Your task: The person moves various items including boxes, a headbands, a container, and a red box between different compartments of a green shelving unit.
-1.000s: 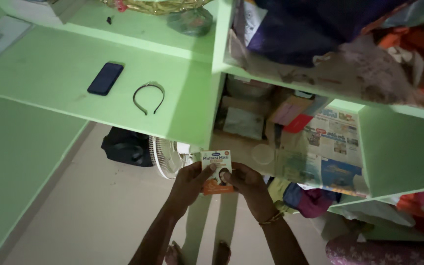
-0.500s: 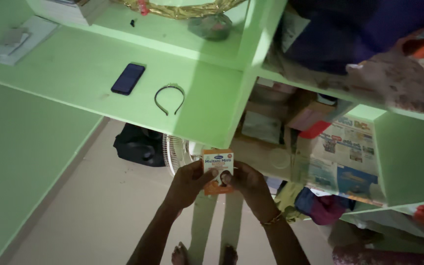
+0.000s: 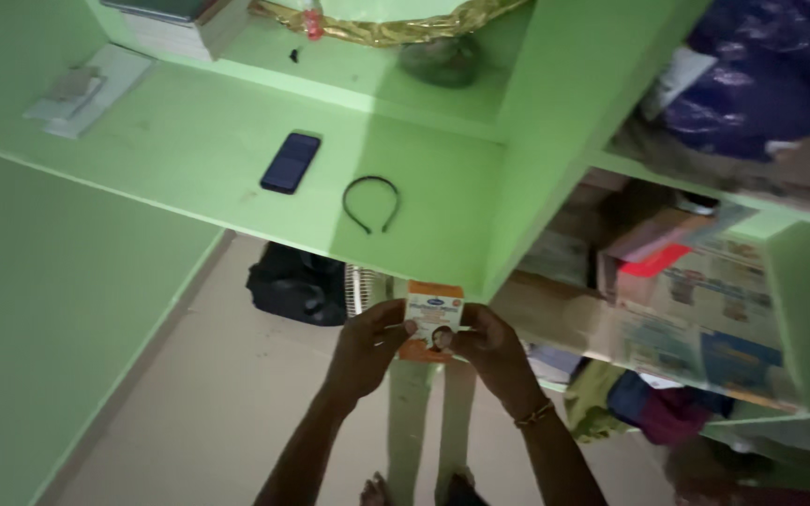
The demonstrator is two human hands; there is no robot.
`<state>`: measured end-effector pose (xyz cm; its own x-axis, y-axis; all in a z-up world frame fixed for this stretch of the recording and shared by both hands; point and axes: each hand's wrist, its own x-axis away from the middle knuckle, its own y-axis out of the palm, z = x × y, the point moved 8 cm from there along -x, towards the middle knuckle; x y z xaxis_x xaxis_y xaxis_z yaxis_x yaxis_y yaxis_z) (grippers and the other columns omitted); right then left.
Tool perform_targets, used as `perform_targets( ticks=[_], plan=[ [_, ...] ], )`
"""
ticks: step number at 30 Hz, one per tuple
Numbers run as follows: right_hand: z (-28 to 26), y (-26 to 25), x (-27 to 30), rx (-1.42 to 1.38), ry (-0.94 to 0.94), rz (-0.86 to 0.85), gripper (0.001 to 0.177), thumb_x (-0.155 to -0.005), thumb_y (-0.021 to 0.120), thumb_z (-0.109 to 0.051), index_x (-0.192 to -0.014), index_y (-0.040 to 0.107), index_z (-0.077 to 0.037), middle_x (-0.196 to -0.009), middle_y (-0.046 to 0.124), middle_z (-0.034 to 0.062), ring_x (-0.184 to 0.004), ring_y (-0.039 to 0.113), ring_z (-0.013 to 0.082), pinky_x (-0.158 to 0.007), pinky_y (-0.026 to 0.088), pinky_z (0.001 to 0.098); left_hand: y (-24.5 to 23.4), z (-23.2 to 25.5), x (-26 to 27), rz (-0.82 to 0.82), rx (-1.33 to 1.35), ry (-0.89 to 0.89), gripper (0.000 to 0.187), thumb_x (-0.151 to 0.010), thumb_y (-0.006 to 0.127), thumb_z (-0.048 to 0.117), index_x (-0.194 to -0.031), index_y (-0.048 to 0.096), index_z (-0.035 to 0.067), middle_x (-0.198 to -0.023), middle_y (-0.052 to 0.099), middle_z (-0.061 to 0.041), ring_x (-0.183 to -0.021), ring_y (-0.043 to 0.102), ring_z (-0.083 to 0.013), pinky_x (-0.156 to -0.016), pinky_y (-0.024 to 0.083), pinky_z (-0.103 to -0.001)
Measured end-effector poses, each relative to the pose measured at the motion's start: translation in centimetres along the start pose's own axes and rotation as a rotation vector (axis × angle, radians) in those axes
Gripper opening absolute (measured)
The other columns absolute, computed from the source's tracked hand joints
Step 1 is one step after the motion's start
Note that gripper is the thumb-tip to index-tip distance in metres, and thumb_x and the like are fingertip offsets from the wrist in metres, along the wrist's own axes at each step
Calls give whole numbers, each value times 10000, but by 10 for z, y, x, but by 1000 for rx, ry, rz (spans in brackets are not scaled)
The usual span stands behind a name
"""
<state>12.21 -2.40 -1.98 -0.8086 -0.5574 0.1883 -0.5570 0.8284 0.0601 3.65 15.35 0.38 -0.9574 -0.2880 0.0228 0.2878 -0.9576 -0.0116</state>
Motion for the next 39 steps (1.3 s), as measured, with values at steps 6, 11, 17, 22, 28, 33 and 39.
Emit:
perform_targets(
  ticks=[6, 11, 17, 22, 28, 33, 39],
  plan=[
    [-23, 12, -37, 177, -88, 80, 480, -836, 783, -175, -1262, 657, 6, -1162, 758, 123, -1076, 717, 206, -931, 587, 369, -20, 9, -31, 58, -97, 141, 391, -932, 643, 73, -1314, 629, -7, -1219, 759, -137, -1160, 724, -219, -969, 557, -355],
    [-26, 8, -97, 92, -72, 44, 535, -838, 783, -189, -1318, 648, 6, -1173, 768, 122, -1059, 723, 195, -937, 583, 357, -34, 0, -77, 87, -67, 117, 440, -930, 627, 45, -1365, 582, 2, -1294, 719, -136, -1205, 699, -228, -1010, 559, -353],
    [-16, 5, -169, 57, -6, 65, 483, -879, 758, -237, -1288, 699, 13, -1069, 781, 101, -938, 721, 174, -799, 598, 329, -57, -13, -141, 115, -141, 78, 439, -921, 639, 44, -1357, 608, 2, -1277, 736, -151, -1192, 719, -253, -931, 612, -354],
    [-18, -1, -211, -11, -2, 81, 470, -890, 746, -251, -1278, 705, 12, -1053, 775, 78, -930, 726, 151, -800, 622, 320, -65, -22, -188, 116, -198, -1, 473, -900, 633, 48, -1372, 599, 19, -1256, 738, -151, -1130, 745, -257, -886, 628, -341],
    [-2, -11, -250, 39, 29, 127, 471, -886, 734, -254, -1286, 696, -7, -1033, 766, 41, -903, 721, 109, -774, 615, 285, -73, -29, -223, 135, -215, 52, 434, -915, 656, 77, -1342, 631, 5, -1225, 760, -154, -1107, 752, -244, -885, 612, -342],
    [9, -12, -268, 28, -7, 131, 473, -923, 732, -265, -1305, 705, 13, -984, 736, 41, -844, 661, 98, -715, 527, 256, -76, -35, -242, 120, -180, -39, 446, -893, 623, 69, -1338, 642, 35, -1212, 770, -119, -1031, 766, -219, -823, 625, -335],
    [22, -19, -283, -90, 0, 150, 488, -945, 653, -292, -1345, 640, -13, -1104, 760, 46, -935, 733, 115, -805, 605, 252, -79, -54, -268, 68, -140, 6, 445, -910, 629, 47, -1354, 627, 27, -1235, 740, -123, -1099, 731, -208, -876, 610, -323]
  ],
)
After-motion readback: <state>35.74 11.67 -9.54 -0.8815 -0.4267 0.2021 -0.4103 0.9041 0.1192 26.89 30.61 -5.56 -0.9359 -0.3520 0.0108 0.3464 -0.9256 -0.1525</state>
